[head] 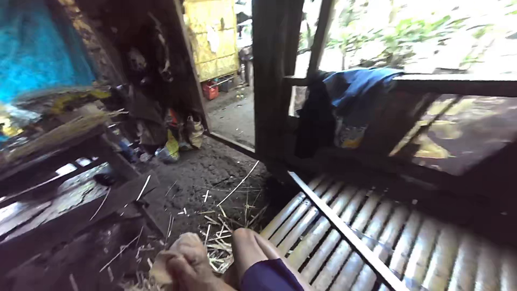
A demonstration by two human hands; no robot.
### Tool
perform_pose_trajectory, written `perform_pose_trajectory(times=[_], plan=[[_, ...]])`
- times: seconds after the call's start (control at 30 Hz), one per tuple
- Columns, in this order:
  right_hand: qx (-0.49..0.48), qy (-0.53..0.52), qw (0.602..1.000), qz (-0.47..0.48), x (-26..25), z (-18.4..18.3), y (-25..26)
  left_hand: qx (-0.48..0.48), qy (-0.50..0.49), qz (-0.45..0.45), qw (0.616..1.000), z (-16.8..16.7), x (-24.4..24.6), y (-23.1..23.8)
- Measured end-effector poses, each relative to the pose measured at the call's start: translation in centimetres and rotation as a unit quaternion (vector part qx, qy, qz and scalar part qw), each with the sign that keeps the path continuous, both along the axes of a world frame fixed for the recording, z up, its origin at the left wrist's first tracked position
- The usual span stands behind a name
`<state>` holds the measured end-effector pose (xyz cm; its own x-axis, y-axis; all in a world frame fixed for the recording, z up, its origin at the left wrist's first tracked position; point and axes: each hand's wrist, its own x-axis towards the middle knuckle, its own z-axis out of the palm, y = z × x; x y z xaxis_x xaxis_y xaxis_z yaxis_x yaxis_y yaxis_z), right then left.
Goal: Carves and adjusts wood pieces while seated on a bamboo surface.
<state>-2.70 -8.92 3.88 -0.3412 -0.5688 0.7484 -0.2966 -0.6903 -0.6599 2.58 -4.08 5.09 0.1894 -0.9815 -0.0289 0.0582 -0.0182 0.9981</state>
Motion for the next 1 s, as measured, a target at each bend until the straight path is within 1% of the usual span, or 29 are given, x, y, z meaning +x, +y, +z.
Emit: perform_pose_trajectory(times=[0.07, 0.13, 0.17, 0.2, 0.3, 0.37, 0.47, 0.5, 0.53, 0.6, 0.67, 0.73, 0.8, 0.9, 0.97, 1.0], plan=[[0.027, -0.036, 0.999, -0.024, 0.4, 0.3, 0.3, 0.058, 0.027, 0.009, 0.998, -0.2, -0.4, -0.5], [0.052, -0.06, 0.996, -0.05, 0.7, 0.4, 0.5, 0.076, 0.055, 0.001, 0.996, -1.2, -0.3, -1.0], [0.067, -0.071, 0.994, -0.057, 0.8, 0.4, 0.6, 0.06, 0.064, 0.016, 0.996, -1.8, -0.5, -1.3], [0.082, -0.078, 0.992, -0.057, 0.9, 0.5, 0.7, 0.023, 0.066, 0.04, 0.997, -2.5, -0.8, -1.8], [0.097, -0.093, 0.99, -0.041, 1.0, 0.9, 0.9, -0.055, 0.066, 0.031, 0.996, -3.9, -0.7, -2.3], [0.094, -0.113, 0.989, -0.022, 0.9, 0.7, 0.9, -0.107, 0.054, 0.051, 0.991, -4.4, -0.9, -2.4], [0.12, -0.176, 0.976, -0.035, 0.7, 0.6, 0.5, -0.155, 0.058, 0.125, 0.978, -4.1, -1.9, -1.7], [0.124, -0.196, 0.972, -0.041, 0.7, 0.7, 0.3, -0.156, 0.053, 0.15, 0.975, -3.6, -2.1, -1.3], [0.126, -0.209, 0.969, -0.032, 0.9, 0.8, 0.2, -0.147, 0.047, 0.153, 0.976, -3.0, -2.0, -1.2], [0.13, -0.203, 0.971, 0.012, 1.1, 0.6, 0.4, -0.131, 0.03, 0.15, 0.98, -2.8, -1.3, -1.6], [0.129, -0.168, 0.977, 0.028, 0.6, 0.1, 0.5, -0.125, -0.004, 0.132, 0.983, -3.0, -0.5, -2.0], [0.141, -0.132, 0.981, 0.012, -1.2, -0.1, 0.7, -0.107, -0.025, 0.093, 0.99, -3.1, 0.5, -1.9], [0.132, -0.12, 0.984, -0.026, -4.2, -0.3, 0.6, -0.104, -0.059, 0.077, 0.99, -4.0, 2.5, -2.0], [0.105, -0.152, 0.981, -0.049, -8.4, 0.2, 0.7, -0.145, -0.094, 0.089, 0.981, -5.8, 6.6, -3.1], [0.08, -0.176, 0.981, -0.003, -8.8, 0.7, 1.4, -0.155, -0.097, 0.078, 0.98, -5.9, 7.4, -3.5], [0.079, -0.172, 0.981, 0.035, -8.2, 0.7, 1.9, -0.166, -0.092, 0.046, 0.981, -5.7, 7.0, -3.6]])
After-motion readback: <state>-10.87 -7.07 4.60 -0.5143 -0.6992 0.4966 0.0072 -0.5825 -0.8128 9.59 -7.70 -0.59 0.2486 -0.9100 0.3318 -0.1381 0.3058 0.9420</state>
